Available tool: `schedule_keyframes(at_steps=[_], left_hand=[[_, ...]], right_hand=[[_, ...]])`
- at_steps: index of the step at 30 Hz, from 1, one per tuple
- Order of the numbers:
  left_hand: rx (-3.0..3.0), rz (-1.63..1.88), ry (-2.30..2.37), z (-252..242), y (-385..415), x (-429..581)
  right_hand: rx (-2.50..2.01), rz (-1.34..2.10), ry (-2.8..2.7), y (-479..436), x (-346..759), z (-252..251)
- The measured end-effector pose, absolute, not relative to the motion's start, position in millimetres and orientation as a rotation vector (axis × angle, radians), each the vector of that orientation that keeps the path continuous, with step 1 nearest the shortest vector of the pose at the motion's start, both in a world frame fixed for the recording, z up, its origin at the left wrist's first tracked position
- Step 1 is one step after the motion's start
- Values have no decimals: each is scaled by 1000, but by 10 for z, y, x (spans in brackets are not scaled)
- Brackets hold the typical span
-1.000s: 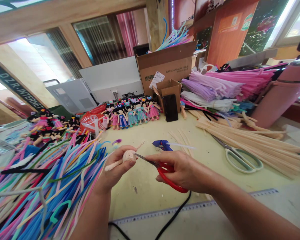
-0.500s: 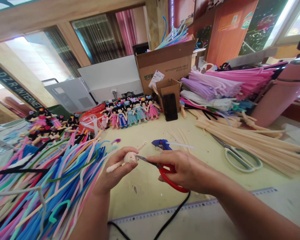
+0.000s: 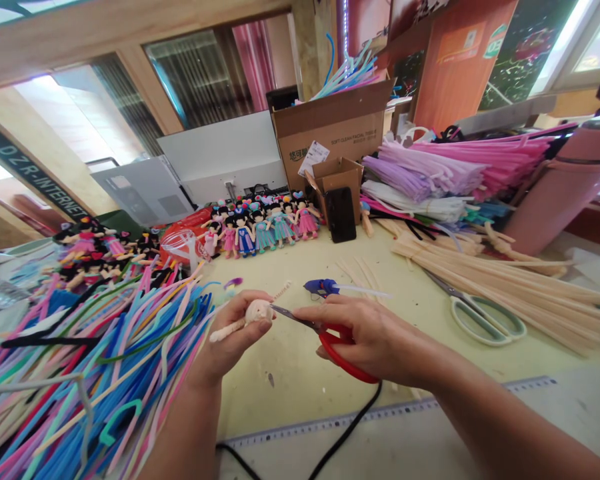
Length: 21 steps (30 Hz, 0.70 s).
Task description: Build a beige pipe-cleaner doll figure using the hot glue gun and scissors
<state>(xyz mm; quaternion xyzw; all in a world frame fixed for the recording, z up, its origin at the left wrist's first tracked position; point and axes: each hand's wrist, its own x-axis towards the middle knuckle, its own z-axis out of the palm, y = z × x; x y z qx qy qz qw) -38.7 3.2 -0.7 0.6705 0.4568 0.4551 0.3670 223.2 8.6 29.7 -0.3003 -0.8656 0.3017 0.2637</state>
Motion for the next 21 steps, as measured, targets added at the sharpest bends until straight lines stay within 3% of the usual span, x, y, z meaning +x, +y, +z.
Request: schedule_keyframes(at_steps=[21], left_hand=[[1786, 1165, 1206, 47, 27, -351]], right_hand=[[-810, 858, -2317, 62, 2207, 312]])
